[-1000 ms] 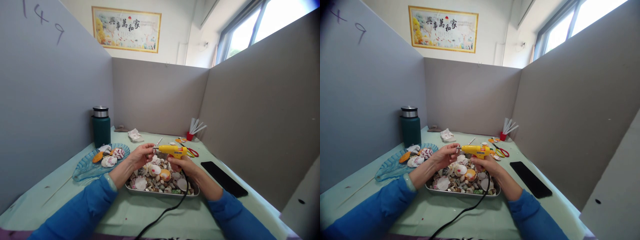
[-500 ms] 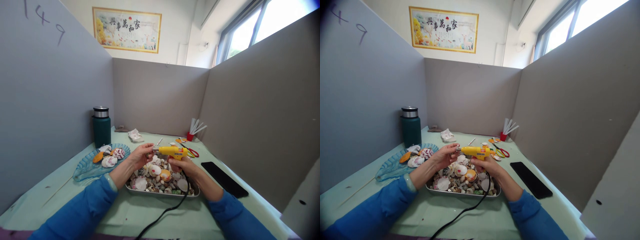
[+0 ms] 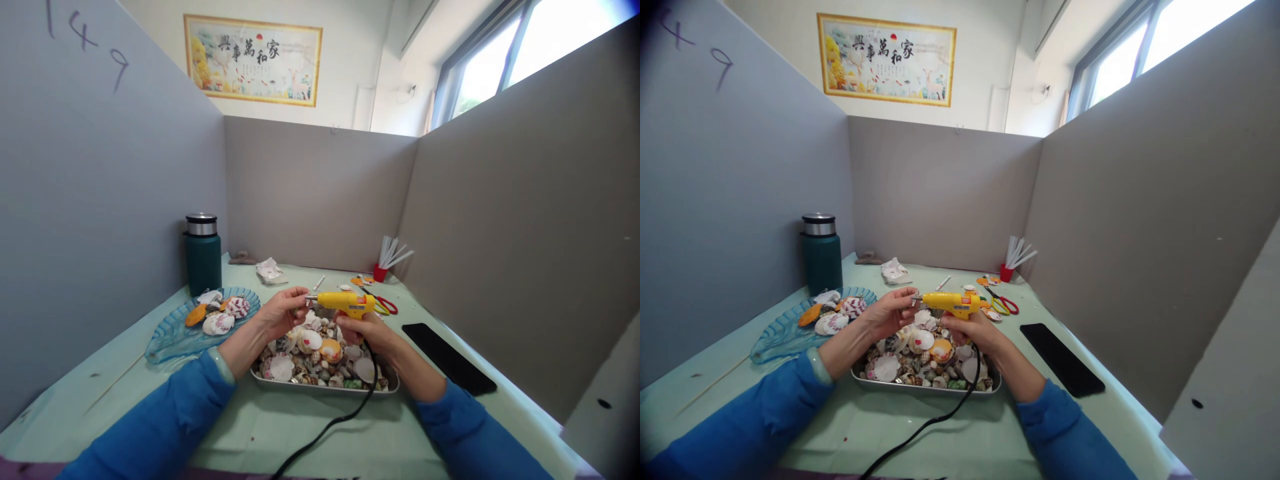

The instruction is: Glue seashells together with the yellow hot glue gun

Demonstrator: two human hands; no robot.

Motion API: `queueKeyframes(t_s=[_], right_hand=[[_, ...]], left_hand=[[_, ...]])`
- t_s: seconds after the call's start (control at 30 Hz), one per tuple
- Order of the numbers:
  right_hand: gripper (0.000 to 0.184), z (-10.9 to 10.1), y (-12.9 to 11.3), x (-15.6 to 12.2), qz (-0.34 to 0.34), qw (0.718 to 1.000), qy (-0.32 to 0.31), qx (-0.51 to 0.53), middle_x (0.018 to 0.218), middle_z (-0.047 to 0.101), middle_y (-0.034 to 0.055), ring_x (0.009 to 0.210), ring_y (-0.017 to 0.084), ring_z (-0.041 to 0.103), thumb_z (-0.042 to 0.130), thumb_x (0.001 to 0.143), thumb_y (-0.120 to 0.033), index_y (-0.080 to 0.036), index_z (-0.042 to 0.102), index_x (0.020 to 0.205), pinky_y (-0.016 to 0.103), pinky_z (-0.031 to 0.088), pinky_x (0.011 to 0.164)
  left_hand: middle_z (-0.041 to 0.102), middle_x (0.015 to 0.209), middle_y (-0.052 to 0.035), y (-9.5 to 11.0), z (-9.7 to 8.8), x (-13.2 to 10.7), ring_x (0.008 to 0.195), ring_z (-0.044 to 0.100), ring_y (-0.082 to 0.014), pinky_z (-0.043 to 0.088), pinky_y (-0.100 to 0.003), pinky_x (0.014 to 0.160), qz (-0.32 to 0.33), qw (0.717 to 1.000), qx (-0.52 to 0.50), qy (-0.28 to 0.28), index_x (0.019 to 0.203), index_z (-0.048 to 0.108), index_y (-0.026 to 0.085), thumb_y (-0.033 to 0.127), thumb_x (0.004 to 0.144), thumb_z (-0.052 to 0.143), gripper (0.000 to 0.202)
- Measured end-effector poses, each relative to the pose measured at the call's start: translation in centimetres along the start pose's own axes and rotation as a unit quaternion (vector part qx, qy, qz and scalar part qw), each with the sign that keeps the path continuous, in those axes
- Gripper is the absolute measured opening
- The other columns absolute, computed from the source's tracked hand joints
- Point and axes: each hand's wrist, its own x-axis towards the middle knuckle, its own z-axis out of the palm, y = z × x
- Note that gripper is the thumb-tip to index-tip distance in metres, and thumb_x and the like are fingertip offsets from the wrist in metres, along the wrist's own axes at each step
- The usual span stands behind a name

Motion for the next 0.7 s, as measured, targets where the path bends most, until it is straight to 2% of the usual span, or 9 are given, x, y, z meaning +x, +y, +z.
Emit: queueKeyframes(t_s=[0.2, 0.3, 0.4, 0.47, 0.53, 0.6, 0.7], right_hand=[[0.027, -0.2, 0.5, 0.3, -0.006, 1.0, 0.001, 0.014, 0.045, 0.039, -0.0064, 0.041, 0.006, 0.032, 0.063, 0.073, -0.041, -0.017, 0.052, 0.069, 0.024, 0.023, 0.043], [0.028, -0.2, 0.6, 0.4, -0.016, 1.0, 0.005, 0.008, 0.045, 0.039, -0.0056, 0.041, 0.006, 0.033, 0.061, 0.075, -0.041, -0.017, 0.051, 0.063, 0.024, 0.023, 0.043], [0.037, -0.2, 0.8, 0.7, -0.014, 0.999, 0.035, -0.011, 0.043, 0.039, -0.0046, 0.041, 0.007, 0.034, 0.059, 0.076, -0.043, -0.018, 0.045, 0.053, 0.024, 0.027, 0.044], [0.036, -0.4, 1.0, 1.0, -0.012, 0.998, 0.063, -0.03, 0.041, 0.038, -0.0055, 0.039, 0.007, 0.033, 0.059, 0.075, -0.046, -0.018, 0.047, 0.055, 0.024, 0.027, 0.043], [0.033, -0.7, 1.3, 1.4, -0.02, 0.992, 0.087, -0.088, 0.042, 0.039, -0.0059, 0.039, 0.008, 0.034, 0.06, 0.074, -0.048, -0.018, 0.052, 0.063, 0.024, 0.028, 0.043], [0.031, -0.9, 1.5, 1.6, -0.052, 0.973, 0.099, -0.203, 0.049, 0.047, -0.0036, 0.045, 0.01, 0.041, 0.063, 0.071, -0.048, -0.018, 0.057, 0.07, 0.023, 0.03, 0.046], [0.032, -0.9, 1.5, 1.5, -0.094, 0.91, 0.087, -0.394, 0.067, 0.059, 0.0011, 0.061, 0.014, 0.05, 0.061, 0.072, -0.05, -0.018, 0.06, 0.075, 0.025, 0.034, 0.056]], left_hand=[[0.05, 0.062, 0.0024, -0.1, -0.1, 0.1, 0.045, 0.043, -0.0036, 0.03, -0.017, 0.042, 0.006, 1.0, 0.011, 0.004, 0.086, 0.058, 0.013, 0.015, 0.065, 0.072, 0.026], [0.05, 0.061, 0.0027, -0.1, 0.1, 0.1, 0.044, 0.042, -0.0029, 0.029, -0.016, 0.041, 0.009, 1.0, 0.02, 0.017, 0.084, 0.058, 0.012, 0.016, 0.064, 0.073, 0.025], [0.05, 0.06, 0.003, -0.1, 0.2, 0.2, 0.044, 0.042, -0.0031, 0.029, -0.017, 0.042, 0.034, 0.997, 0.031, 0.068, 0.076, 0.056, 0.012, 0.015, 0.063, 0.073, 0.022], [0.05, 0.059, 0.0035, -0.2, 0.0, 0.4, 0.044, 0.043, -0.0033, 0.03, -0.017, 0.042, 0.054, 0.99, 0.03, 0.123, 0.073, 0.054, 0.012, 0.014, 0.063, 0.073, 0.022], [0.052, 0.062, 0.0034, -0.3, -0.1, 0.5, 0.044, 0.044, -0.0031, 0.03, -0.017, 0.042, 0.07, 0.982, 0.025, 0.172, 0.075, 0.054, 0.012, 0.015, 0.062, 0.073, 0.023], [0.055, 0.066, 0.0028, -0.3, -0.2, 0.6, 0.045, 0.045, -0.0029, 0.031, -0.017, 0.043, 0.082, 0.977, 0.022, 0.193, 0.078, 0.054, 0.012, 0.015, 0.062, 0.073, 0.025], [0.055, 0.066, 0.0029, -0.3, -0.2, 0.6, 0.045, 0.045, -0.0031, 0.031, -0.017, 0.043, 0.085, 0.978, 0.025, 0.189, 0.079, 0.054, 0.013, 0.017, 0.061, 0.073, 0.027]])
